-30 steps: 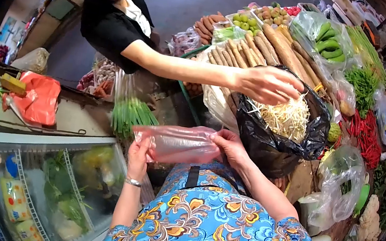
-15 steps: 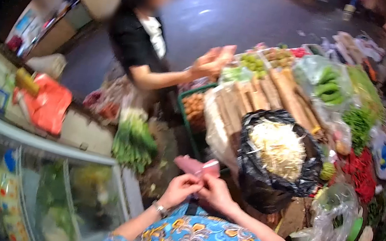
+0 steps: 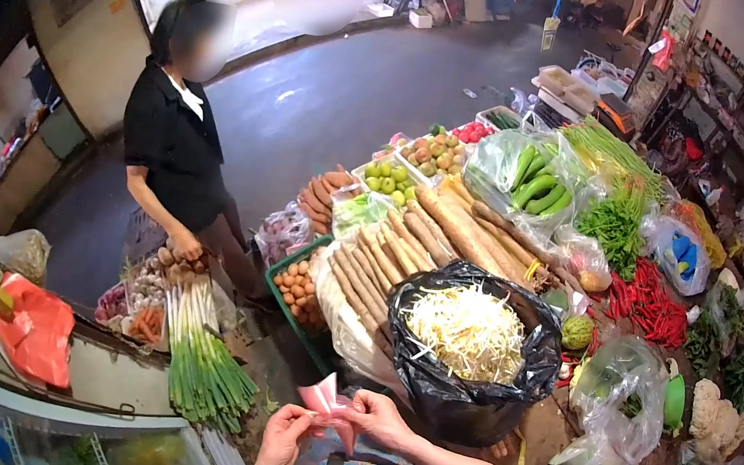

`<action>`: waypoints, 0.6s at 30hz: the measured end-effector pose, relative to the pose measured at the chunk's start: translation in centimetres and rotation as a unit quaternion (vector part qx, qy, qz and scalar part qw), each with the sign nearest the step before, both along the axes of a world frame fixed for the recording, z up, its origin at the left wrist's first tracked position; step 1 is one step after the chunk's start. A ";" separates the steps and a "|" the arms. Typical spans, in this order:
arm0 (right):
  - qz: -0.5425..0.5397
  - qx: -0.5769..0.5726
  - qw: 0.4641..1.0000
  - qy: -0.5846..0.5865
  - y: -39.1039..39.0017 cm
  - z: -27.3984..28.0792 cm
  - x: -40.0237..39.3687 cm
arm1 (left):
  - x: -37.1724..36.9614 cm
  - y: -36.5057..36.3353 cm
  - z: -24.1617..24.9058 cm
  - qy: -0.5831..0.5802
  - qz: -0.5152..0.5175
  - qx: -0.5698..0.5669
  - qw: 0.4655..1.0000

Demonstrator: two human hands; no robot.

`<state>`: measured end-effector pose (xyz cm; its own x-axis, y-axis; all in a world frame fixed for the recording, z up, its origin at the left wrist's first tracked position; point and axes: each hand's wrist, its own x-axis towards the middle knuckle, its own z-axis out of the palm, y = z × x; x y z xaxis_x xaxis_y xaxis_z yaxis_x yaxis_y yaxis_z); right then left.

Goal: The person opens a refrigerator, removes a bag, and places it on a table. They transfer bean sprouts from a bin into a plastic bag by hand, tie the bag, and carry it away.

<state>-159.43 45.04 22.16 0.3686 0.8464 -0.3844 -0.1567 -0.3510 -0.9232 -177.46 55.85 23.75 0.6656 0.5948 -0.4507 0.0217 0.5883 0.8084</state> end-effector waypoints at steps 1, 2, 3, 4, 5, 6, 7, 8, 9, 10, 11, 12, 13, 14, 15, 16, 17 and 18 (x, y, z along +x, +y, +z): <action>-0.026 0.025 0.999 0.020 0.3 -1.4 -0.1 | 0.0 0.8 1.0 -0.015 -0.007 -0.032 0.999; -0.029 0.026 0.999 0.018 0.6 -2.4 -0.4 | 0.1 1.5 1.4 -0.030 -0.016 -0.066 0.997; -0.053 0.014 0.997 0.044 0.9 -3.2 -0.5 | 0.1 2.2 1.2 -0.059 -0.012 -0.063 0.996; -0.079 0.004 0.994 0.070 1.4 -3.7 -0.3 | 0.2 2.9 1.2 -0.063 -0.016 -0.063 0.996; -0.085 -0.063 0.986 0.128 2.1 -1.3 0.2 | 0.3 3.6 1.6 -0.094 0.007 -0.091 0.991; -0.092 -0.061 0.986 0.127 2.6 -2.6 0.3 | 0.2 4.4 1.7 -0.122 0.030 -0.121 0.985; -0.127 -0.051 0.975 0.177 3.1 -5.1 0.3 | -0.7 5.6 0.9 -0.173 0.007 -0.160 0.972; -0.159 -0.042 0.960 0.227 3.7 -5.4 0.4 | -0.9 6.5 0.8 -0.172 0.003 -0.161 0.972; -0.171 -0.023 0.943 0.286 4.1 -5.6 0.7 | -1.0 7.3 0.7 -0.151 0.036 -0.166 0.974; -0.192 -0.016 0.939 0.284 4.7 -5.8 0.7 | -1.3 8.2 0.7 -0.128 0.071 -0.170 0.974; -0.207 -0.019 0.925 0.317 5.6 -5.2 0.8 | -1.8 9.2 0.4 -0.124 0.080 -0.151 0.977; -0.219 -0.024 0.910 0.350 6.3 -4.8 0.8 | -2.1 10.2 0.0 -0.123 0.086 -0.153 0.977; -0.232 -0.008 0.894 0.384 6.9 -5.3 0.9 | -2.4 11.2 -0.5 -0.126 0.081 -0.155 0.977; -0.236 0.003 0.876 0.420 7.5 -6.5 1.1 | -3.1 11.8 -1.0 -0.128 0.085 -0.154 0.976; -0.215 0.037 0.863 0.457 7.3 -9.7 1.7 | -3.4 12.6 -1.0 -0.139 0.057 -0.182 0.972; -0.249 0.031 0.832 0.495 8.2 -8.1 1.7 | -2.5 12.7 0.9 -0.100 0.081 -0.180 0.975; -0.193 0.051 0.894 0.402 7.9 -11.2 1.8 | -2.3 13.1 1.0 -0.084 0.067 -0.171 0.979; -0.249 0.082 0.775 0.575 9.3 -8.4 2.0 | -2.4 13.5 1.6 -0.052 0.050 -0.147 0.986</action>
